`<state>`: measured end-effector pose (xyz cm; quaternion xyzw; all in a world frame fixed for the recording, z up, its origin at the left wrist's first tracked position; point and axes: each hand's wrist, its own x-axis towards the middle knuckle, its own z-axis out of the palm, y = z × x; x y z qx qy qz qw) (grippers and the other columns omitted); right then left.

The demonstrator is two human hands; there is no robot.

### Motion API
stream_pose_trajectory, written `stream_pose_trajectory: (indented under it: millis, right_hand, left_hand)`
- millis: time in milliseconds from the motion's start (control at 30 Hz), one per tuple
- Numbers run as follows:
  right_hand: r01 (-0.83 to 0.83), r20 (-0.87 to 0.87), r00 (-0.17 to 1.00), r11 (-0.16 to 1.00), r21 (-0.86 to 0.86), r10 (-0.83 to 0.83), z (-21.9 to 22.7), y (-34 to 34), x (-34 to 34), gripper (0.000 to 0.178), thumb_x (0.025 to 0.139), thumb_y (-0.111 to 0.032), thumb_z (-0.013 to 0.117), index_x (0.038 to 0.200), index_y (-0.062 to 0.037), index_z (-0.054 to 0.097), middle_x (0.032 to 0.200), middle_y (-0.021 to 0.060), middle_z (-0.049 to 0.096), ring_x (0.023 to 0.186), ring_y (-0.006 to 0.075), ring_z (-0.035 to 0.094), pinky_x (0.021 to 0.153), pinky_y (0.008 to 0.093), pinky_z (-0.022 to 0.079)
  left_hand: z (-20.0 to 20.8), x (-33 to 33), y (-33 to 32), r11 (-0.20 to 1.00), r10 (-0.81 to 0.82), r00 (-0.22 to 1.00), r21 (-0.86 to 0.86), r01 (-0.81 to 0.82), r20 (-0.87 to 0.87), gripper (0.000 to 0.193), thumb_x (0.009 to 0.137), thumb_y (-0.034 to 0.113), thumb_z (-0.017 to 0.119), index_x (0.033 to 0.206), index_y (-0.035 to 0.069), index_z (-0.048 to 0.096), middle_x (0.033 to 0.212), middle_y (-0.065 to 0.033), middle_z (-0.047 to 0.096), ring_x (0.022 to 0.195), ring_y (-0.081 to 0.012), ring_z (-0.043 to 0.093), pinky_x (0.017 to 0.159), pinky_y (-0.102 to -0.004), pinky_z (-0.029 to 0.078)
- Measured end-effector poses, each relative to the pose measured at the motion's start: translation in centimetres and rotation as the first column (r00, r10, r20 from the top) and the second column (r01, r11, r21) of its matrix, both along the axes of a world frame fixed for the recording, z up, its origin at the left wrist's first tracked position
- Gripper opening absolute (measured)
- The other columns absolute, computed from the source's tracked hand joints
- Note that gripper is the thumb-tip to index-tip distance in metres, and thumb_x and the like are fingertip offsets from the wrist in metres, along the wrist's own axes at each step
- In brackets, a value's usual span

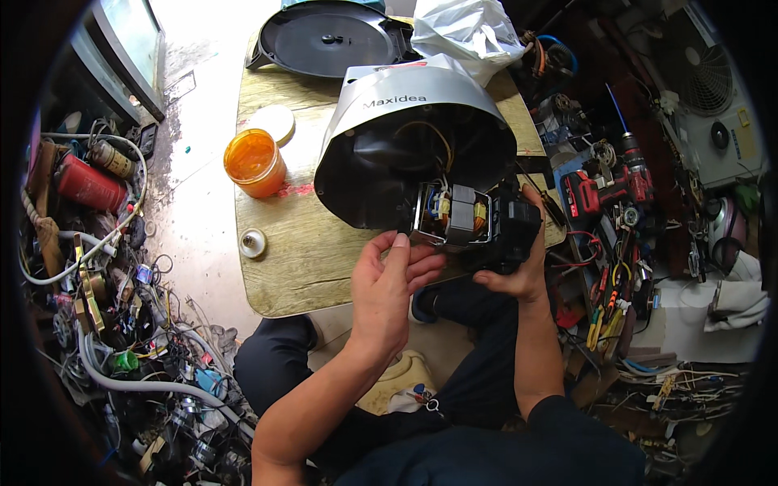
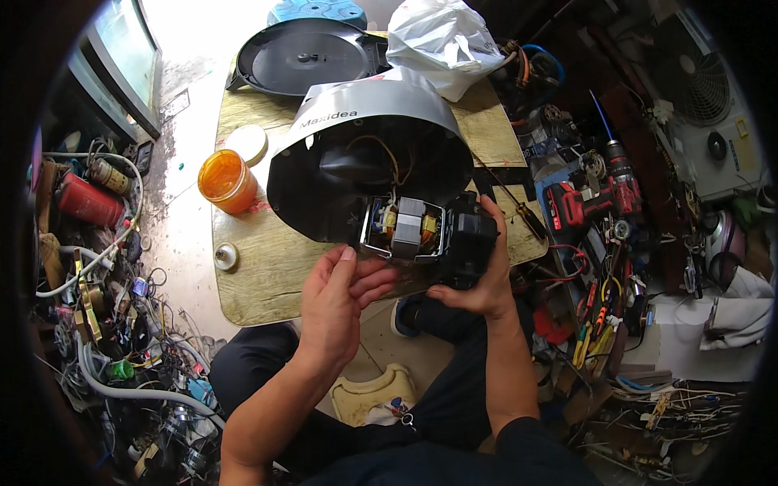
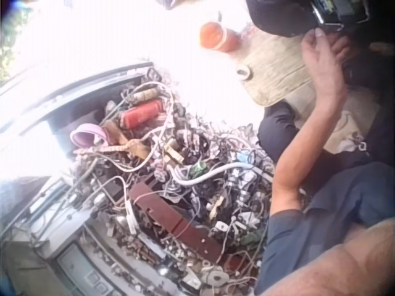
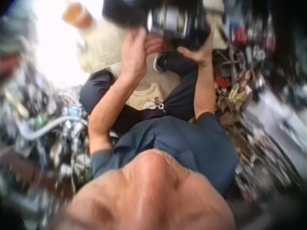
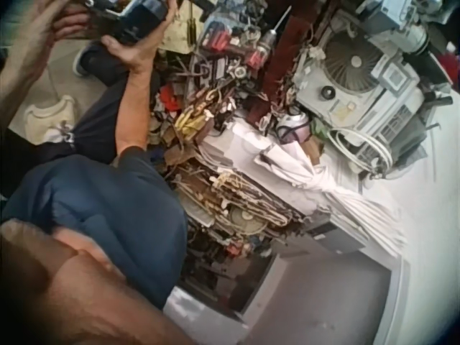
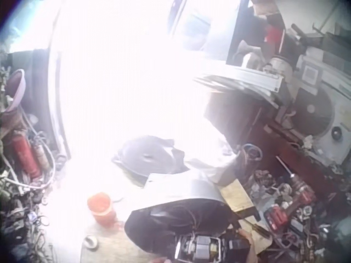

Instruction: The person disassembles a black plastic housing, removes screws with a power drill, and inspects the internal motor and wiring. They then reassemble the housing and place it into a larger gray Maxidea appliance casing.

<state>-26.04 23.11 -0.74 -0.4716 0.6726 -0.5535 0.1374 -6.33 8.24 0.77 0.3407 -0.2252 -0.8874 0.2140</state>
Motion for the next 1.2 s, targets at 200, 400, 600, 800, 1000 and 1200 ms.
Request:
stream_pose_trajectory:
  millis: [200, 400, 600, 800, 1000, 1200]
  right_hand:
    - [0.007, -0.03, 1.0, 1.0, 0.01, -0.007, 0.6, -0.2, 0.0, 0.143, 0.055, -0.032, 0.105, 0.165, 0.0023, 0.021, 0.151, 0.0144, 0.05, 0.137, 0.0253, 0.054, 0.118, 0.0397, 0.042]
    - [0.008, 0.012, 1.0, 1.0, 0.008, -0.008, 0.2, -0.2, 0.0, 0.143, 0.055, -0.032, 0.105, 0.165, 0.0023, 0.02, 0.149, 0.0141, 0.052, 0.136, 0.0253, 0.055, 0.117, 0.0398, 0.044]
    - [-0.004, 0.031, 0.999, 1.0, -0.02, 0.005, -0.2, -0.2, -0.2, 0.142, 0.056, -0.035, 0.105, 0.165, 0.0029, 0.021, 0.148, 0.0159, 0.052, 0.135, 0.0262, 0.056, 0.115, 0.0403, 0.045]
    - [-0.013, 0.053, 0.999, 1.0, -0.021, 0.014, -0.5, -0.1, -0.5, 0.141, 0.056, -0.037, 0.105, 0.163, 0.0032, 0.023, 0.149, 0.0165, 0.05, 0.134, 0.0275, 0.056, 0.114, 0.0413, 0.046]
    - [0.009, 0.066, 0.998, 1.0, -0.029, -0.007, -0.4, 0.0, -0.7, 0.14, 0.056, -0.036, 0.104, 0.163, 0.0025, 0.024, 0.15, 0.0167, 0.049, 0.134, 0.0282, 0.056, 0.115, 0.0424, 0.046]
    - [-0.001, 0.089, 0.996, 1.0, -0.029, 0.004, 0.2, -0.4, -0.4, 0.14, 0.056, -0.035, 0.104, 0.165, 0.001, 0.022, 0.151, 0.0176, 0.051, 0.137, 0.0296, 0.055, 0.116, 0.0442, 0.046]
  left_hand:
    - [-0.2, -0.1, -0.1, 1.0, -0.009, 1.0, -0.019, 0.009, 0.01, 0.036, 0.113, 0.03, 0.054, 0.132, -0.001, 0.05, 0.117, -0.0213, 0.071, 0.101, -0.0264, 0.076, 0.09, -0.0368, 0.061]
    - [-0.1, 0.0, -0.2, 1.0, -0.014, 1.0, -0.014, 0.014, 0.003, 0.039, 0.113, 0.027, 0.056, 0.134, -0.004, 0.046, 0.118, -0.0224, 0.071, 0.101, -0.0267, 0.076, 0.089, -0.0361, 0.061]
    - [0.1, 0.2, -0.1, 1.0, -0.015, 1.0, -0.02, 0.015, -0.011, 0.039, 0.112, 0.026, 0.055, 0.135, -0.005, 0.046, 0.118, -0.0232, 0.07, 0.099, -0.0275, 0.077, 0.088, -0.0366, 0.063]
    - [0.2, 0.2, -0.1, 0.999, -0.033, 0.999, -0.017, 0.033, -0.015, 0.041, 0.112, 0.026, 0.055, 0.136, -0.006, 0.044, 0.121, -0.0246, 0.069, 0.098, -0.0281, 0.078, 0.086, -0.0365, 0.064]
    - [0.7, 0.4, 0.0, 0.999, -0.053, 0.998, -0.007, 0.053, -0.045, 0.047, 0.112, 0.026, 0.056, 0.14, -0.008, 0.039, 0.123, -0.0268, 0.068, 0.094, -0.0286, 0.078, 0.085, -0.0354, 0.063]
    - [0.7, 0.5, 0.0, 0.998, -0.058, 0.997, -0.02, 0.057, -0.055, 0.05, 0.111, 0.024, 0.058, 0.141, -0.009, 0.037, 0.125, -0.029, 0.067, 0.092, -0.0276, 0.079, 0.083, -0.0347, 0.063]
